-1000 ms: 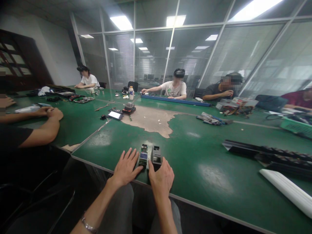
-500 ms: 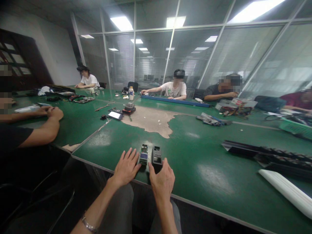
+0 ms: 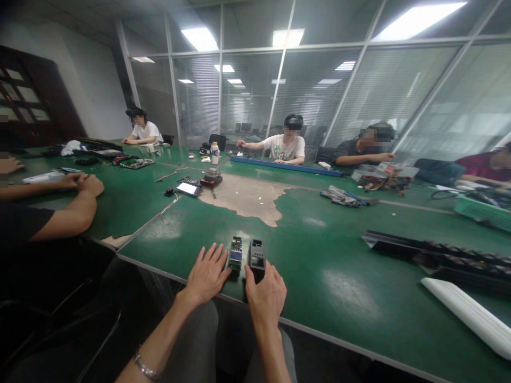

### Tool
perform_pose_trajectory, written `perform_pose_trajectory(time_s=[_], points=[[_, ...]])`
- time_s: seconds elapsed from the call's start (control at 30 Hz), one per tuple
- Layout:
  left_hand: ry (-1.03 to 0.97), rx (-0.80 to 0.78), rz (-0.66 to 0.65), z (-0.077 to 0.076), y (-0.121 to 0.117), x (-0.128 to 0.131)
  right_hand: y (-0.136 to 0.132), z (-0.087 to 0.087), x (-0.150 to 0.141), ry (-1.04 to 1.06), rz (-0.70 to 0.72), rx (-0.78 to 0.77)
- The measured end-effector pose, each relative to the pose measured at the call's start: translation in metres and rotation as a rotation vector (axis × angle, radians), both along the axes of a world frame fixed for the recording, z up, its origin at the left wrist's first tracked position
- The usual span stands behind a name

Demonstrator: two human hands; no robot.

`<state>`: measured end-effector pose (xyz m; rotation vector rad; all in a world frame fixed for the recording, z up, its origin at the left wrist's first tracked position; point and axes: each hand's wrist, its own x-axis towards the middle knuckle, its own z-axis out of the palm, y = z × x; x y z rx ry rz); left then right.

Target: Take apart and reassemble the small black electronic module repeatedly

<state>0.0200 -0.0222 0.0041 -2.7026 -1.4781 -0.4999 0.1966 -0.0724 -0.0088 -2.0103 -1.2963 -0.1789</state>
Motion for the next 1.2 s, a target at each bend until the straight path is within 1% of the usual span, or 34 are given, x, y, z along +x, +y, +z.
perform_pose_trajectory(time_s=[0.1, 0.2, 0.4, 0.6, 0.7, 0.87, 1.0, 1.2], points=[[-0.005, -0.009, -0.004, 0.001, 0.0, 0.0, 0.0, 0.001, 0.0, 0.008, -0.001, 0.009], [-0.009, -0.017, -0.004, 0.001, 0.0, -0.001, 0.0, 0.006, -0.001, 0.052, -0.007, 0.01], [-0.032, -0.028, -0.008, 0.001, -0.001, -0.001, 0.003, 0.029, -0.01, 0.168, 0.016, 0.054], [-0.033, -0.027, 0.0, 0.001, -0.001, -0.001, 0.011, 0.045, -0.028, 0.159, 0.088, 0.117], [-0.029, -0.035, -0.001, 0.001, -0.001, -0.002, 0.015, 0.052, -0.037, 0.114, 0.079, 0.102], [-0.018, -0.035, -0.005, 0.001, 0.0, -0.003, 0.018, 0.064, -0.05, 0.039, 0.028, -0.009], [-0.018, -0.032, -0.011, -0.002, 0.001, -0.003, 0.018, 0.068, -0.059, -0.019, 0.015, -0.037], [-0.004, -0.038, -0.016, -0.004, 0.002, -0.002, 0.02, 0.063, -0.065, -0.036, 0.02, -0.067]])
